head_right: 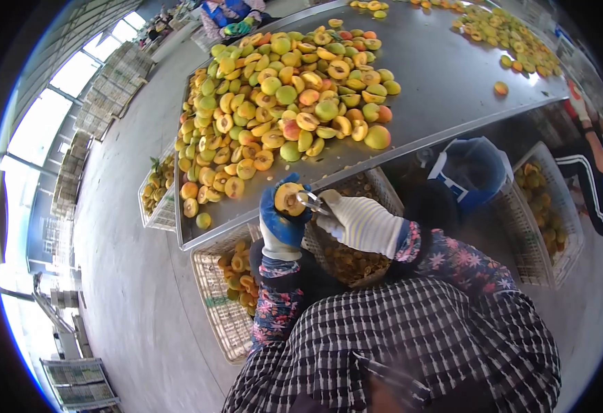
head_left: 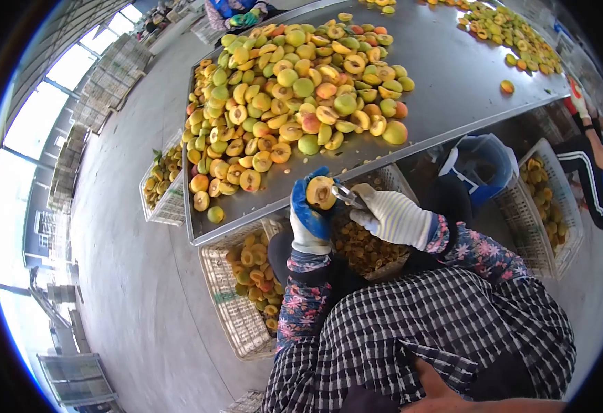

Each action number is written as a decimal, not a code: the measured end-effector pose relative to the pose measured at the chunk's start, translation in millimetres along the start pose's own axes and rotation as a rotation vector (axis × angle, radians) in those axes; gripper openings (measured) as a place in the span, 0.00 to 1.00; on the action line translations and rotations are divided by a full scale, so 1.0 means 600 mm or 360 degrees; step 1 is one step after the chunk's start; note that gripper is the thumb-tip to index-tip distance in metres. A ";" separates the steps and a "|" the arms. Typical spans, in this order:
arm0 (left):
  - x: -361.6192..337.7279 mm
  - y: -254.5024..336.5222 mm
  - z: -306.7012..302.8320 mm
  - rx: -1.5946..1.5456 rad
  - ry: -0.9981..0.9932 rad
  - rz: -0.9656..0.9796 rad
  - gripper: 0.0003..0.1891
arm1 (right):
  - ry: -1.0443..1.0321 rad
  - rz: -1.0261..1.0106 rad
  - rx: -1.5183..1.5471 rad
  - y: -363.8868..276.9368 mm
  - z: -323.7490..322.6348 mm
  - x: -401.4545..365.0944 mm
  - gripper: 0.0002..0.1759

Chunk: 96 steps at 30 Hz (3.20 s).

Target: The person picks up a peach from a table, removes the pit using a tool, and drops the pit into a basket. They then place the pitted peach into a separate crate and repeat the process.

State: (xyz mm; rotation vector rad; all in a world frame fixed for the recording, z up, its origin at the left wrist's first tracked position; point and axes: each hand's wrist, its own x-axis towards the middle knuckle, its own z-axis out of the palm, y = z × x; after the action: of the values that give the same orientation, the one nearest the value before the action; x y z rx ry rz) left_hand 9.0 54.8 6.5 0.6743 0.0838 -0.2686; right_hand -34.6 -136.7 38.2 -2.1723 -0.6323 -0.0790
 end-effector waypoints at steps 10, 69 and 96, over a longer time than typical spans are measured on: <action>-0.009 -0.059 0.031 0.0432 0.0068 0.0328 0.26 | -0.0012 0.0041 -0.0418 0.020 0.027 -0.017 0.17; -0.006 -0.052 0.040 0.0646 0.0101 0.0221 0.13 | -0.0646 0.1136 0.2021 -0.002 0.003 -0.046 0.16; -0.038 -0.085 -0.027 0.1640 -0.0069 0.0873 0.14 | 0.0018 0.0143 0.0142 0.047 0.082 0.013 0.26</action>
State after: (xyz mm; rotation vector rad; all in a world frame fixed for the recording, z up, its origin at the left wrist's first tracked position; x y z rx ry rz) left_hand -26.6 32.0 -33.4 1.6723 -0.3048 0.2398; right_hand -22.5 -111.0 -11.2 -2.1095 -0.5210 -0.0149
